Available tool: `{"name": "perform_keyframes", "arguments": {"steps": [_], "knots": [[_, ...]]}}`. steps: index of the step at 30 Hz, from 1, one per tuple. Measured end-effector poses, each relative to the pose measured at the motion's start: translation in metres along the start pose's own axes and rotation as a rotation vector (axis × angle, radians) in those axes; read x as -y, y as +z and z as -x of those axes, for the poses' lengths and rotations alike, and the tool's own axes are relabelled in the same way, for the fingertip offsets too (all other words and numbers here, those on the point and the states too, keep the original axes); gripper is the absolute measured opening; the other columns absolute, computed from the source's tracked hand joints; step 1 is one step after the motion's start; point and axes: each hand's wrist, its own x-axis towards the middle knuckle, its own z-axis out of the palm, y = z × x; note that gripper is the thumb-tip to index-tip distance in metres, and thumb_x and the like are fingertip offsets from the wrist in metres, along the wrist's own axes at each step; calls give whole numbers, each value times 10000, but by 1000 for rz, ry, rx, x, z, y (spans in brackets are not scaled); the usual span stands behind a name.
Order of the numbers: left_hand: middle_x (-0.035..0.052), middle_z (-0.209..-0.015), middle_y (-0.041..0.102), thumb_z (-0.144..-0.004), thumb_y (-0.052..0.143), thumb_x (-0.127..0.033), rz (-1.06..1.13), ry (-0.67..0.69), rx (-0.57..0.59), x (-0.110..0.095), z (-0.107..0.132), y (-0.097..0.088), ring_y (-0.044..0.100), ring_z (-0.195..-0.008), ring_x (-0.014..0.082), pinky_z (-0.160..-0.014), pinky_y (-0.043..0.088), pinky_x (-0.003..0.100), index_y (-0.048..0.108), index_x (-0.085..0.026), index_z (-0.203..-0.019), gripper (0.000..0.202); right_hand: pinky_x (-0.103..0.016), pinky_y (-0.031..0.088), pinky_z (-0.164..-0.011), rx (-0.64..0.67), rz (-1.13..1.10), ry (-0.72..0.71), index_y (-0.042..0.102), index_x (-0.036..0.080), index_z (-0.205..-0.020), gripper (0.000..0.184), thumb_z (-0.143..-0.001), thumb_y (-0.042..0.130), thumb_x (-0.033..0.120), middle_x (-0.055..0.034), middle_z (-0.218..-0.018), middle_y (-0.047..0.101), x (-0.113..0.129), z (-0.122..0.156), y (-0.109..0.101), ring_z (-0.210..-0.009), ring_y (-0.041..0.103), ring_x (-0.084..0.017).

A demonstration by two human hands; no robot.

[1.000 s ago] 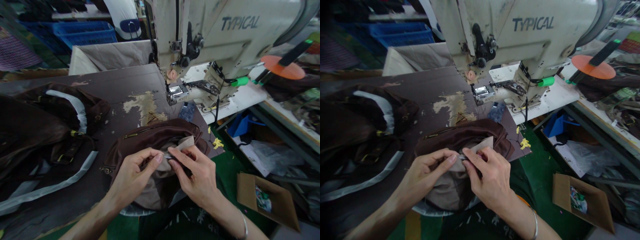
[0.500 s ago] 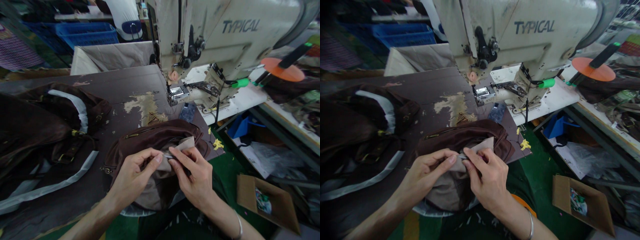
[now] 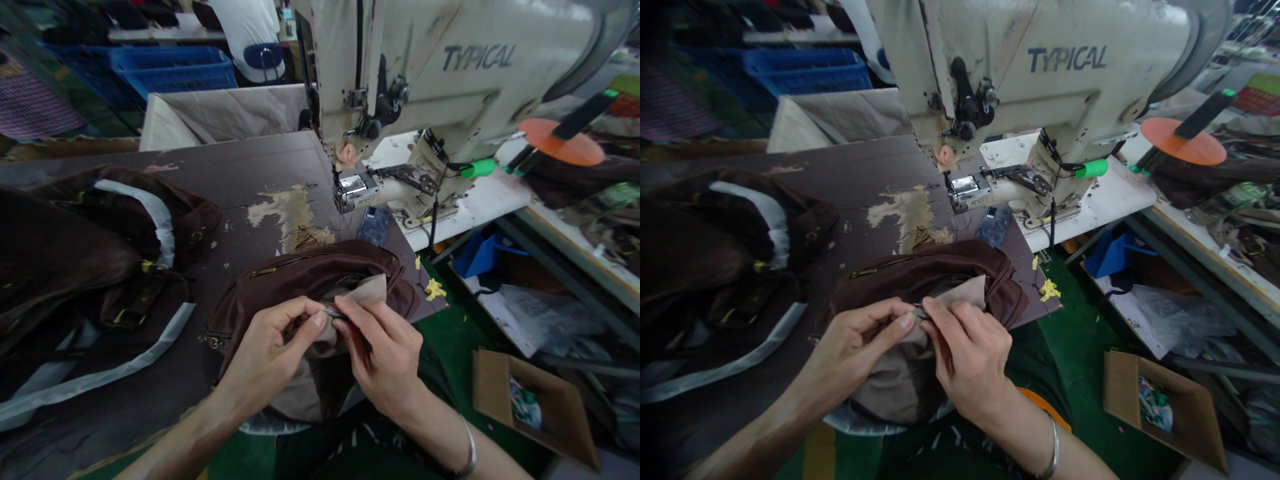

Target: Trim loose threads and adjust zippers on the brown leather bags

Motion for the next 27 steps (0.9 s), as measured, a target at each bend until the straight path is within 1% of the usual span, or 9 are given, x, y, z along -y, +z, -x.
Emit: {"name": "perform_keyframes", "arguments": {"steps": [4, 9, 14, 18, 21, 23, 25, 27], "knots": [[-21, -860, 663, -921, 525, -366, -22, -19, 7, -3, 0, -1, 607, -808, 118, -744, 459, 233, 667, -213, -1024, 232, -322, 498, -751, -24, 73, -47, 585, 233, -1279, 441, -851, 649, 146, -46, -984, 696, -1, 0, 0, -811, 629, -179], [-14, -862, 657, -918, 528, -372, -20, -27, -10, -5, 0, 0, 609, -814, 121, -742, 460, 229, 666, -205, -1023, 240, -317, 490, -731, -45, 127, -68, 581, 243, -1286, 449, -852, 653, 151, -41, -958, 701, -2, 1, 2, -793, 629, -176], [-2, -849, 656, -913, 531, -374, -41, -50, -6, -10, -2, 0, 606, -808, 129, -745, 461, 232, 675, -188, -1007, 253, -316, 485, -729, -45, 143, -75, 571, 241, -1297, 459, -856, 645, 141, -41, -975, 702, -5, 3, 4, -795, 628, -174], [3, -863, 663, -913, 528, -369, -39, -50, -10, -10, -3, 0, 609, -819, 136, -758, 464, 235, 678, -186, -1007, 255, -308, 482, -715, -27, 118, -61, 585, 238, -1278, 434, -859, 637, 138, -39, -949, 701, -6, 4, 5, -788, 628, -170], [4, -842, 662, -911, 527, -368, -29, -43, -13, -9, -3, 1, 604, -806, 138, -748, 464, 232, 679, -182, -997, 255, -306, 484, -732, -3, 69, -24, 609, 235, -1245, 389, -866, 628, 149, -39, -932, 696, -5, 3, 4, -802, 628, -170], [5, -823, 659, -909, 528, -367, -27, -43, -6, -10, -3, 1, 597, -790, 138, -734, 463, 229, 681, -177, -983, 254, -301, 486, -747, 21, -13, 29, 630, 235, -1203, 337, -877, 610, 152, -35, -929, 693, -3, 1, 4, -815, 627, -165], [8, -816, 658, -908, 529, -365, -42, -47, -2, -11, -3, 1, 594, -786, 142, -724, 460, 230, 683, -174, -973, 253, -289, 489, -761, 13, -136, 112, 653, 229, -1136, 261, -896, 582, 157, -31, -935, 685, -2, -4, 2, -833, 625, -155], [13, -822, 661, -909, 524, -367, -64, -46, -9, -12, -3, 0, 597, -795, 151, -720, 461, 236, 680, -175, -982, 257, -281, 491, -766, -35, -240, 213, 658, 216, -1076, 196, -906, 568, 183, -33, -938, 668, -5, -12, -3, -847, 619, -149]]}}
